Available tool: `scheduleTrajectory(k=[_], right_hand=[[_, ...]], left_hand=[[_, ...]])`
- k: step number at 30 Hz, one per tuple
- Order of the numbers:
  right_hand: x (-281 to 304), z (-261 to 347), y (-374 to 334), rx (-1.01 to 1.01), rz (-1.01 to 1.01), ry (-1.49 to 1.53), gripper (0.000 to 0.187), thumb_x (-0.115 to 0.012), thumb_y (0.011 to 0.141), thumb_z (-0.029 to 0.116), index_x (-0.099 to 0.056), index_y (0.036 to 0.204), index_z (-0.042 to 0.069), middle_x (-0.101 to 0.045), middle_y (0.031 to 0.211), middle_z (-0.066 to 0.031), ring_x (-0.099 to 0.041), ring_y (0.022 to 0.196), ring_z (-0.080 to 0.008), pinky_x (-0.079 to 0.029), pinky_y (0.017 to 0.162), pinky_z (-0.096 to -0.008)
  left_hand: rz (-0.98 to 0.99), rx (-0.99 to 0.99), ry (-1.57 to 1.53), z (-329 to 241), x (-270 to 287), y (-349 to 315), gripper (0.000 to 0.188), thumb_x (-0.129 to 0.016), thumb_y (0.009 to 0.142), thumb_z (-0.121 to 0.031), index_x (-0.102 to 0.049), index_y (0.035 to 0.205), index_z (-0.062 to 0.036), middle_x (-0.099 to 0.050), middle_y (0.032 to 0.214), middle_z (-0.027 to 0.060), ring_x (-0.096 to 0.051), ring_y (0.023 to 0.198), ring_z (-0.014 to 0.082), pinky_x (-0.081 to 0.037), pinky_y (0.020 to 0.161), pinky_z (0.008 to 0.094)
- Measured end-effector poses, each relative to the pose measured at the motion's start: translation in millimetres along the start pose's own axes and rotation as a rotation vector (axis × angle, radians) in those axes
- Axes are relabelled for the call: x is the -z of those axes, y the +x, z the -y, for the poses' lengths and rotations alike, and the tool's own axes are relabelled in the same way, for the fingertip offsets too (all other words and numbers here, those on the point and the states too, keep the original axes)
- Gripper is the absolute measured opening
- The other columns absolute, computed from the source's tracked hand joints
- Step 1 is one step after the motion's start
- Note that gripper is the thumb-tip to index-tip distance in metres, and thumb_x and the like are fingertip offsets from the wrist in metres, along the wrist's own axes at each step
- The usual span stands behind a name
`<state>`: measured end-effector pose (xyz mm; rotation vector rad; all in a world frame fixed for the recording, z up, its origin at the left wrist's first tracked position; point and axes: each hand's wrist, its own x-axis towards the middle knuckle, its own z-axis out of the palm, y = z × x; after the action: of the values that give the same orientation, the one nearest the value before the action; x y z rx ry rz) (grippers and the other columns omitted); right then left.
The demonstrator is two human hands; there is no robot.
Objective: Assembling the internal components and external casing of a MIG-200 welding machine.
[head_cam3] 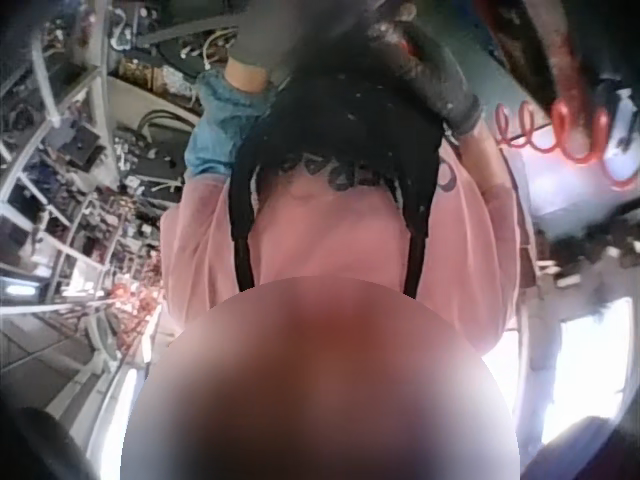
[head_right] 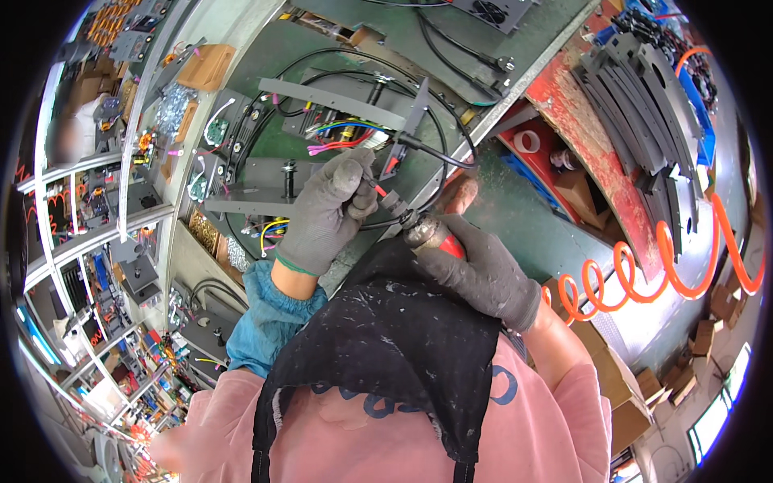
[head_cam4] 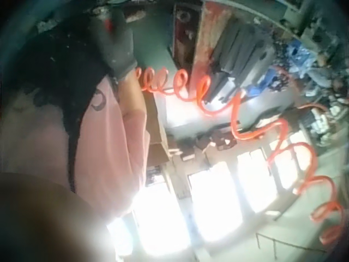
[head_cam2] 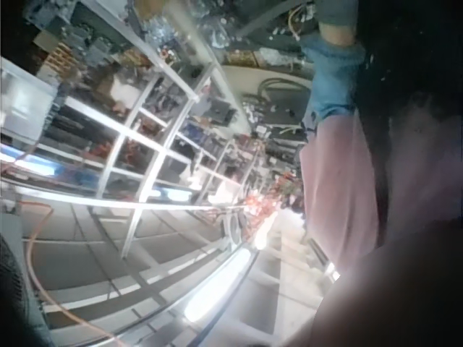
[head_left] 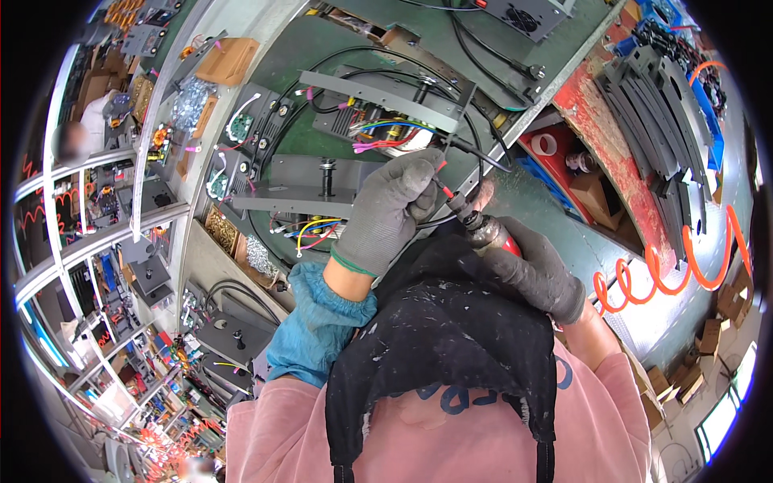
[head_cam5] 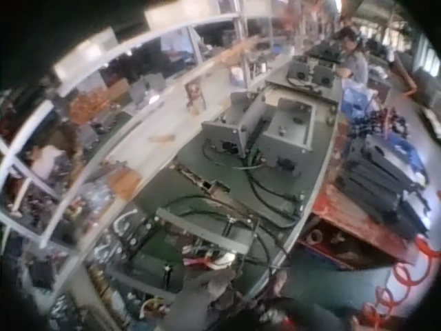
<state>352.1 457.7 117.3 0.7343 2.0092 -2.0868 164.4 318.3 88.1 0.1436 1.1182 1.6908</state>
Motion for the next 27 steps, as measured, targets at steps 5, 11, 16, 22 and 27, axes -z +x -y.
scheduleTrajectory(k=[5, 11, 16, 22, 27], right_hand=[[37.1, -4.6, 12.2, 0.071, -0.046, -0.046, 0.064, -0.077, 0.079, 0.045, -0.057, 0.120, 0.001, -0.068, 0.092, -0.0157, -0.067, 0.087, -0.0288, -0.050, 0.080, -0.0384], [92.2, -6.8, 40.2, -0.117, -0.017, -0.479, 0.074, -0.082, 0.066, 0.044, -0.055, 0.125, 0.008, -0.067, 0.100, -0.0214, -0.064, 0.097, -0.0421, -0.049, 0.081, -0.0440], [107.0, -27.8, 69.1, -0.136, 0.062, -0.655, 0.075, -0.077, 0.068, 0.051, -0.053, 0.126, 0.009, -0.067, 0.099, -0.0226, -0.064, 0.096, -0.0420, -0.050, 0.080, -0.0460], [110.9, -29.5, 80.2, -0.114, 0.074, -0.704, 0.074, -0.075, 0.070, 0.054, -0.053, 0.125, 0.009, -0.067, 0.096, -0.0221, -0.065, 0.093, -0.0411, -0.050, 0.078, -0.0462], [116.7, -24.0, 85.4, -0.112, 0.083, -0.819, 0.075, -0.078, 0.070, 0.046, -0.051, 0.130, 0.011, -0.067, 0.096, -0.0214, -0.065, 0.092, -0.0406, -0.050, 0.078, -0.0469]], left_hand=[[-0.005, 0.069, 0.053, -2.7, -22.0, 20.5, 0.050, -0.064, 0.094, -0.040, -0.058, 0.121, 0.0014, -0.048, 0.077, -0.0020, -0.039, 0.066, 0.0058, -0.030, 0.057, 0.0221], [-0.259, -0.352, 1.584, -5.7, -33.3, 47.2, 0.053, -0.075, 0.079, -0.023, -0.058, 0.126, -0.0070, -0.061, 0.089, 0.0086, -0.064, 0.083, 0.0248, -0.051, 0.070, 0.0366], [-0.206, -0.378, 1.923, 3.6, -31.1, 72.1, 0.059, -0.077, 0.068, -0.019, -0.058, 0.124, -0.0123, -0.060, 0.093, 0.0109, -0.062, 0.084, 0.0311, -0.050, 0.070, 0.0412], [-0.216, -0.379, 1.902, 3.3, -34.8, 73.1, 0.049, -0.074, 0.069, -0.016, -0.059, 0.116, -0.0137, -0.057, 0.087, 0.0090, -0.062, 0.082, 0.0300, -0.050, 0.068, 0.0422], [-0.216, -0.336, 1.872, 1.9, -36.3, 73.3, 0.043, -0.072, 0.071, -0.015, -0.060, 0.112, -0.0137, -0.057, 0.087, 0.0093, -0.062, 0.084, 0.0297, -0.051, 0.068, 0.0423]])
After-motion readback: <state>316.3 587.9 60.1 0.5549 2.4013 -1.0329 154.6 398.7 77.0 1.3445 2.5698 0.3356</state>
